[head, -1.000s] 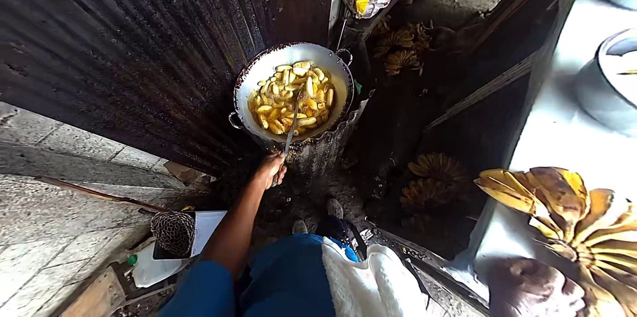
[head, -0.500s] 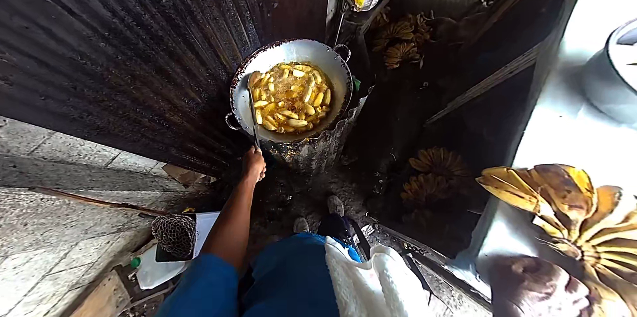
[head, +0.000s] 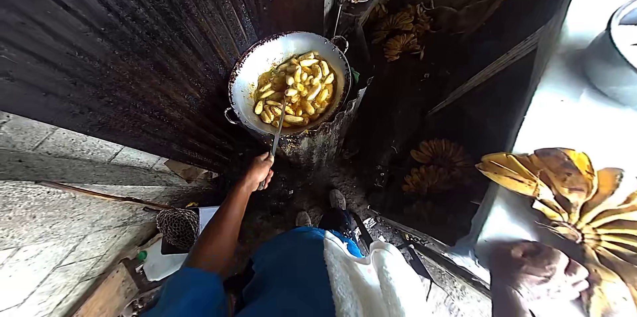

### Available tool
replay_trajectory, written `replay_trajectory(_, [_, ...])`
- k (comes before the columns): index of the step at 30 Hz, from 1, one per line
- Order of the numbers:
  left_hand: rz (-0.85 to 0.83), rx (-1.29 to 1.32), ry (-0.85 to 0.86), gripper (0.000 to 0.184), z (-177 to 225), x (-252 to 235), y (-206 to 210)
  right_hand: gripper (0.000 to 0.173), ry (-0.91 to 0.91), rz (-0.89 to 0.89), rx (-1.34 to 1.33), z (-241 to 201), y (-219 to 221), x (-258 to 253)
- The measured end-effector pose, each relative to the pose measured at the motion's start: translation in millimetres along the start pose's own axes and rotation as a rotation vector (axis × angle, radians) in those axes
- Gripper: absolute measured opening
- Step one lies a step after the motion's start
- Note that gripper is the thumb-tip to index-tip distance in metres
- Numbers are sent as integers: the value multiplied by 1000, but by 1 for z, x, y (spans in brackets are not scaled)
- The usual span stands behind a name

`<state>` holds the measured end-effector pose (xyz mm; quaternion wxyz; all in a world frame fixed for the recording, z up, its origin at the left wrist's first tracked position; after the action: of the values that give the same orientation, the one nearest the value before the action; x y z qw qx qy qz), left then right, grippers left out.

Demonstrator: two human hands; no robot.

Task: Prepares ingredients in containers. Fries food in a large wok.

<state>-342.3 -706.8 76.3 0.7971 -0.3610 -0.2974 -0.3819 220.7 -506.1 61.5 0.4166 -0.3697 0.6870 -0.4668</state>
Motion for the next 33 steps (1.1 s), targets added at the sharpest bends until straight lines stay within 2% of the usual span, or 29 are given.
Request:
replay_trajectory(3, [101,-474,86,53,-16,42,-18,36,-11,12,3,2,0,0])
replay_trajectory(5, [178,-630,180,52,-24,68,-37,37,-6,6,11,3,1,-1])
replay_trajectory(7, [239,-669,233,52,-32,98,-57,38,-5,-2,19,3,1,-1])
replay_trajectory(13, [381,-708,247,45,-55,186,-124,37,-39,13,38,2,-2,0])
replay_trajectory(18, [427,-898,192,43,-59,221,-157,36,-19,14,65,0,-2,-1])
replay_trajectory(21, [383,-1033,131,45,-50,195,-141,34,-10,12,80,-1,-1,-1])
replay_trajectory(25, [304,-1093,110,48,-37,114,-79,34,-14,43,91,0,1,1])
replay_trajectory(29, [301,-1054,93,51,-22,41,-26,35,-33,27,81,2,0,1])
replay_trajectory(33, [297,-904,105,49,8,-7,0,37,-21,6,84,1,-2,1])
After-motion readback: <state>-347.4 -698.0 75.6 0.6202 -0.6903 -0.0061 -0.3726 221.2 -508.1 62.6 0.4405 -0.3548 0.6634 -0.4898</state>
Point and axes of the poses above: each hand's wrist, its own x-axis away from the middle knuckle, its own y-axis out of the palm, z = x × y, the point moved 1 cm from there along -x, towards the middle knuckle, and after that the axes turned 2 degrees about z, right-handed, at the moved point
